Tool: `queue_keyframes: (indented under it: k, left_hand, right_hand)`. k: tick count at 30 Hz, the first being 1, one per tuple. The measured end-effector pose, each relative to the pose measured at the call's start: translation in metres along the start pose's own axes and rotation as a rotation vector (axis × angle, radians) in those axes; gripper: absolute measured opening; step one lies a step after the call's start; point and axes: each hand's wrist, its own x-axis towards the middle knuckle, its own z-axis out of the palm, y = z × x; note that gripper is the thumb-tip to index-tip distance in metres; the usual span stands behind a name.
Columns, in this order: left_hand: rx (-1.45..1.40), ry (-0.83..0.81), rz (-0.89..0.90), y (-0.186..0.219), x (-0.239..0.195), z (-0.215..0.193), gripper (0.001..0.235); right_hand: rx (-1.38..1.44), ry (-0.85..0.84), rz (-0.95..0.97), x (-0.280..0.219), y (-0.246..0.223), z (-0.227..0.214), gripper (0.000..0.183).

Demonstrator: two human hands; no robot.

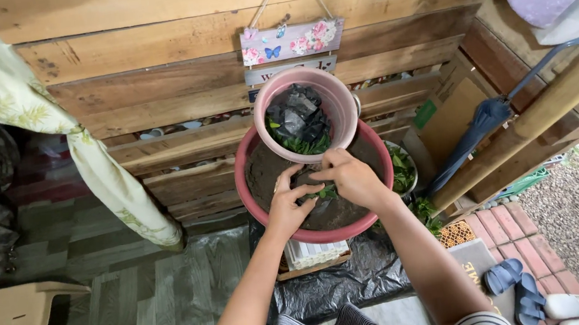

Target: The person plants small green seedlings into a large red pot filled with soil. They use their hands to position the seedlings and then scoop soil from a pink bucket to cover the roots, patting the soil down around each plant.

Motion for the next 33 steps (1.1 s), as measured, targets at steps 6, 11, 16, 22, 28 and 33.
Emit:
queue_keyframes:
  k: [6,11,16,22,28,33]
  left_hand:
    - [0.005,-0.02,0.001,-0.002,0.001,0.001,0.04]
    - [0.004,-0.001,-0.009,0.014,0.002,-0.007,0.042]
    - [-0.029,0.041,-0.036,-0.007,-0.004,-0.002,0.049]
    - [-0.031,-0.021,-0.106,-0.016,-0.005,0.001,0.041]
    - [0.093,-0.076,-0.085,0.049,0.007,-0.01,0.063]
    - [0.275,0.107,0.027,0.027,0.01,0.014,0.047]
  right_hand:
    - [-0.124,0.02,0.021,-0.004,-0.014,-0.002,0.049]
    - [-0.017,0.008,0.025,-0.012,0.012,0.007,0.051]
    - [0.222,0.063,0.264,-0.031,0.06,0.027,0.052]
    - [0.003,-0.125,0.177,-0.055,0.097,0.085,0.055]
    - [0.099,-0.346,0.231,-0.053,0.062,0.047,0.04]
    - [0.031,-0.187,0.238,-0.05,0.038,0.054,0.038]
